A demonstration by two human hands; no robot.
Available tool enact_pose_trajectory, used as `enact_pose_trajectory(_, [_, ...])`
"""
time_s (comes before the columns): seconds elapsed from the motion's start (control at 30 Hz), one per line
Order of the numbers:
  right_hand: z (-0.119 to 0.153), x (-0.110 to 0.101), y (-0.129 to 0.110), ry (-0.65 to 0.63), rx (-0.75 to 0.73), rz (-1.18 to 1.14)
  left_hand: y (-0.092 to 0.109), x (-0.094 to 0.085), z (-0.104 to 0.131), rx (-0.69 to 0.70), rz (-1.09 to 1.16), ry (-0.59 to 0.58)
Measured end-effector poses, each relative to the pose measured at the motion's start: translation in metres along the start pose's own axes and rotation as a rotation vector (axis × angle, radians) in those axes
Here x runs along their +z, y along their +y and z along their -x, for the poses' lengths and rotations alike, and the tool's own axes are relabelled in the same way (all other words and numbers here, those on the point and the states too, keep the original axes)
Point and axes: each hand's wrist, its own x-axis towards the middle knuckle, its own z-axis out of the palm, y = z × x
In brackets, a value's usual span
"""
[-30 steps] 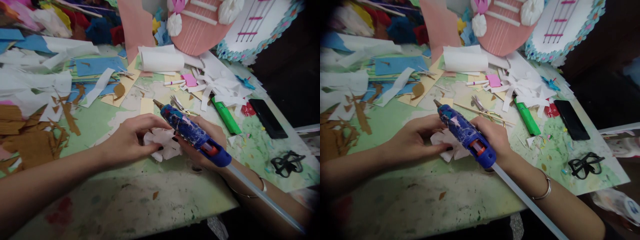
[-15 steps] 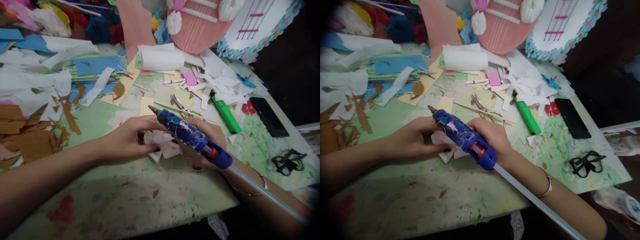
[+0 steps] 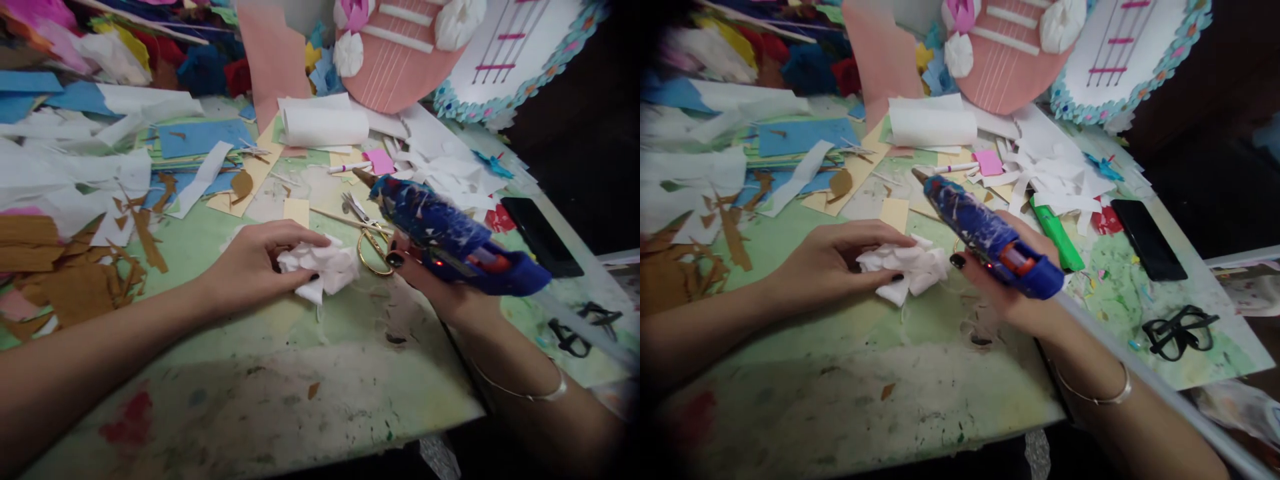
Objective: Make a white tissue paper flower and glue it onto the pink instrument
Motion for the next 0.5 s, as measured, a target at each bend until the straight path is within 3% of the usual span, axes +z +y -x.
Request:
enact_pose_trajectory(0.17, [-0.004, -0.013, 0.0, -0.204, 0.014, -0.148, -0.003, -0.006, -0.002, -0.112, -0.067, 0.154])
enact_pose_trajectory(0.37, [-0.008, -0.004, -0.005, -0.426, 0.028, -0.024, -0.003, -0.009, -0.003, -0.141, 0.007, 0.134])
enact_pose_trajectory(0.5, [-0.007, 0.002, -0.003, -0.434, 0.042, -0.016, -0.003, -0.009, -0.003, -0.123, 0.017, 0.144])
